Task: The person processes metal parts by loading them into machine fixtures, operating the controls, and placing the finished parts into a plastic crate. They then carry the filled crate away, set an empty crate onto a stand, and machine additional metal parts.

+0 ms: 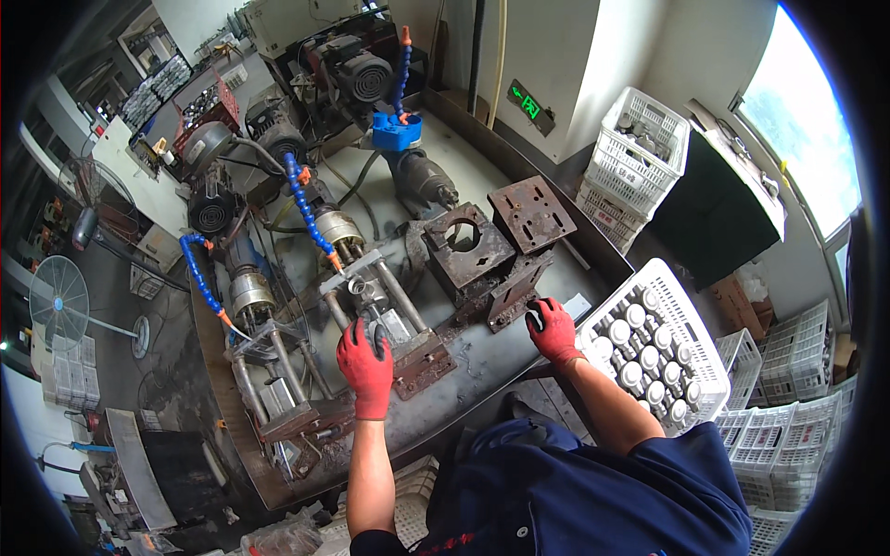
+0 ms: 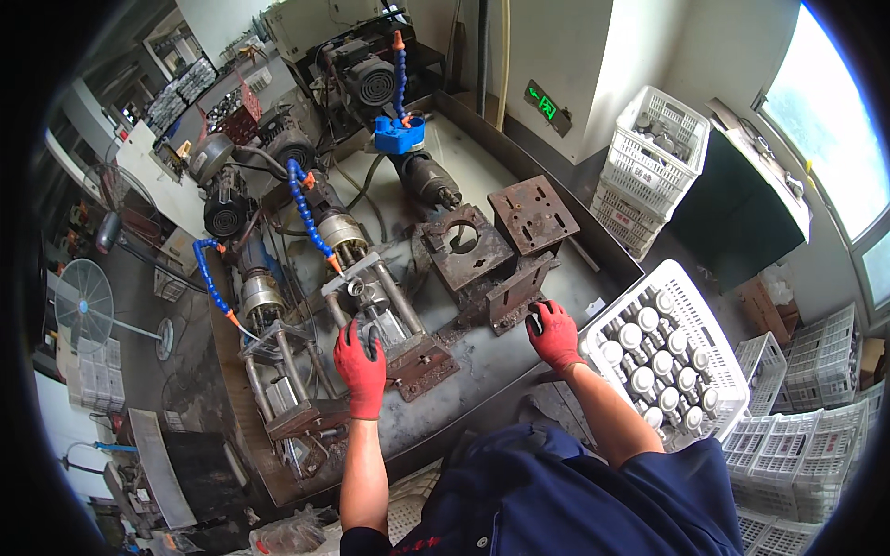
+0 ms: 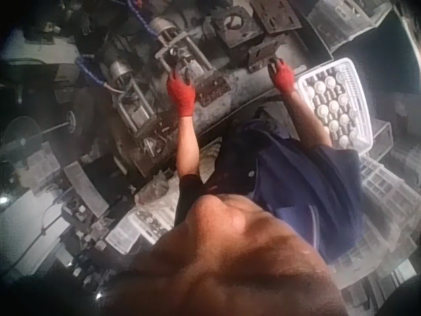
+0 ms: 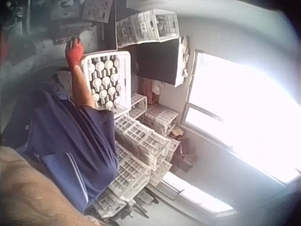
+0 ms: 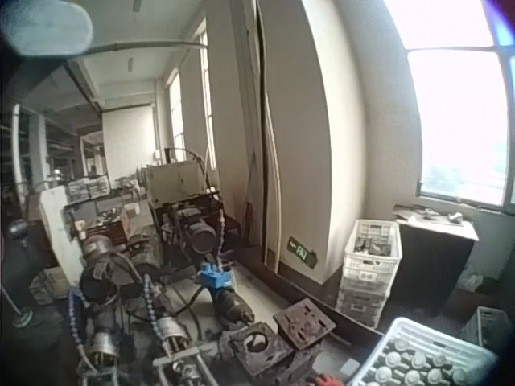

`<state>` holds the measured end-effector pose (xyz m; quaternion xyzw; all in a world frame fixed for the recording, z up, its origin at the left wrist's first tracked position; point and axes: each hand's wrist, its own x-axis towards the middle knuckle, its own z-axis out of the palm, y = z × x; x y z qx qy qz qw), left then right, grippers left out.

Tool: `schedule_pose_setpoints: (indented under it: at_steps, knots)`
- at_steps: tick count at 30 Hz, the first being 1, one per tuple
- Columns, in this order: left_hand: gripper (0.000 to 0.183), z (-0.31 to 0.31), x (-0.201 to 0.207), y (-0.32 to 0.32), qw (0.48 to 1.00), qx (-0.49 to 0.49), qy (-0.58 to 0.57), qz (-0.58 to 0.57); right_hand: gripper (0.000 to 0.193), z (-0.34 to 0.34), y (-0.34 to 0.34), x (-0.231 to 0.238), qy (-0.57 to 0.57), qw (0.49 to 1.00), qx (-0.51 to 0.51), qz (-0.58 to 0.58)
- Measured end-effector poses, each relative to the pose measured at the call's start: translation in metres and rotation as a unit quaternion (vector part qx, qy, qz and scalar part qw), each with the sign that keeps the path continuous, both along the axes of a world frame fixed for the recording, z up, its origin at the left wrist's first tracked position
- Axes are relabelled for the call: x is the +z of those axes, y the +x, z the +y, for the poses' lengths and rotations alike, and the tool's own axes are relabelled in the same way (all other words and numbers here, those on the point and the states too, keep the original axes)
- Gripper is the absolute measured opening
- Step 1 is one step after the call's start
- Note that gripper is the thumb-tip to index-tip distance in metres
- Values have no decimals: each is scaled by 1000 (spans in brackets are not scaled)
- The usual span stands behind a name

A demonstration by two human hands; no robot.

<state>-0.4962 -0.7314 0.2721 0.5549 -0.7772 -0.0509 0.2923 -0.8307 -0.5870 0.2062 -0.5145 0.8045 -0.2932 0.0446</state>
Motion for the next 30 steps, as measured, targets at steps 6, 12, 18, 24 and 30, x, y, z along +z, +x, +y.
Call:
schedule_pose_setpoints:
  at_steps: [6,12,18,24,30]
  knots:
    - [54,0,-1,-1,1000,0,-23,-12,25,2,-1,2,-1,1000,4,-8]
    - [51,1,-1,-6,1000,4,-16,-19,24,5,-5,4,-7,1000,13,-18]
    - [50,2,-2,-7,999,19,-26,-35,29,7,-10,3,-10,999,52,-7]
    - [52,-5,9,-13,991,30,-67,-114,30,9,-15,5,-10,996,90,-17]
    - [47,-70,22,-38,979,69,38,-188,32,12,-15,2,-16,992,123,-15]
